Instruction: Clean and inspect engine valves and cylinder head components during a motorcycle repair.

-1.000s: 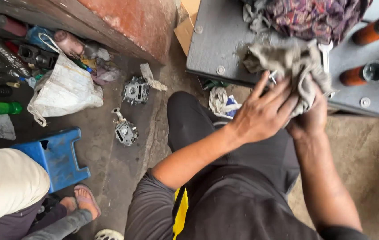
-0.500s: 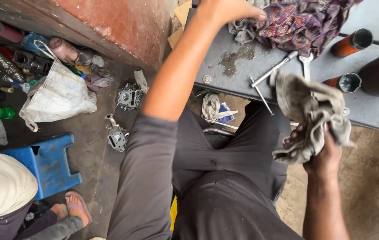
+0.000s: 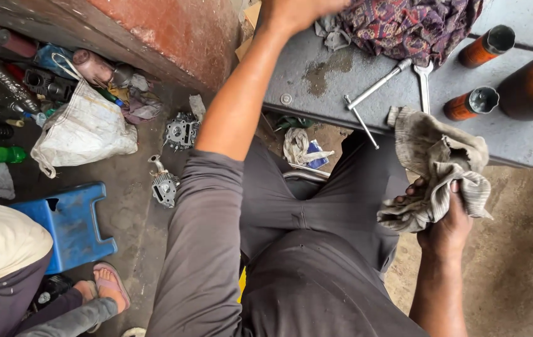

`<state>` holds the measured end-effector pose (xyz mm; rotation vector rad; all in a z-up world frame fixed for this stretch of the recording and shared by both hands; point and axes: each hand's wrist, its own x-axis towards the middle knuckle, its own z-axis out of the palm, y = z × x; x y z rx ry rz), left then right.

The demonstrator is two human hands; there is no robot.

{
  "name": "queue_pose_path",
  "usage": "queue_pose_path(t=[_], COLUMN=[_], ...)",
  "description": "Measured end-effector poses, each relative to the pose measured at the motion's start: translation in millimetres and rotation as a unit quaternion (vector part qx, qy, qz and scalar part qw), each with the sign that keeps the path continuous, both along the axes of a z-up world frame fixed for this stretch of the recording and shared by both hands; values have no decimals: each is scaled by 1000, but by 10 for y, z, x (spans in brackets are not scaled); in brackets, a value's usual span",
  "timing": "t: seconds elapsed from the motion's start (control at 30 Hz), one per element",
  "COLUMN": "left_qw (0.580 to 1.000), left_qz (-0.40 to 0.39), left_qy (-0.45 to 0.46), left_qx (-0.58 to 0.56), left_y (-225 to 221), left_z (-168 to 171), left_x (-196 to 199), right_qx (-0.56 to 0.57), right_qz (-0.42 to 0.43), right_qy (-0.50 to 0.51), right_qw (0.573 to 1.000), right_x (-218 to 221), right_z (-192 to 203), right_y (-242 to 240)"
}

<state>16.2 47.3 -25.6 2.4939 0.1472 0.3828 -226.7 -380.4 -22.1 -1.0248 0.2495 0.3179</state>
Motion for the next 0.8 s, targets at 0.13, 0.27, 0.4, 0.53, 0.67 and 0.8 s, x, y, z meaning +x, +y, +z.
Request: queue_pose_path(t=[0.13,0.27,0.4,0.53,0.67,0.8], left_qw=[992,994,989,987,973,994], left_qz=[16,-33,34,19,19,-39], left_qy=[-29,-30,55,81,134,29], left_qx=[-123,-103,130,138,186,98], left_y=[387,199,-207,-686,-573,-229], left_z=[-282,387,621,602,619,348], left_x=[-139,-986,-1379,-1474,-1461,-1532], right_qx=[-53,-120,-295,-501,-422,-340], right_qz=[1,-1,52,79,52,112], right_qy=[-47,-83,-219,-417,-466,-461], right_qw=[998,989,929,754,776,812], right_x=[-7,-26,135,353,683,958], right_z=[72,-852,-565,415,792,1169], right_y=[32,-357,-109,459,692,1052])
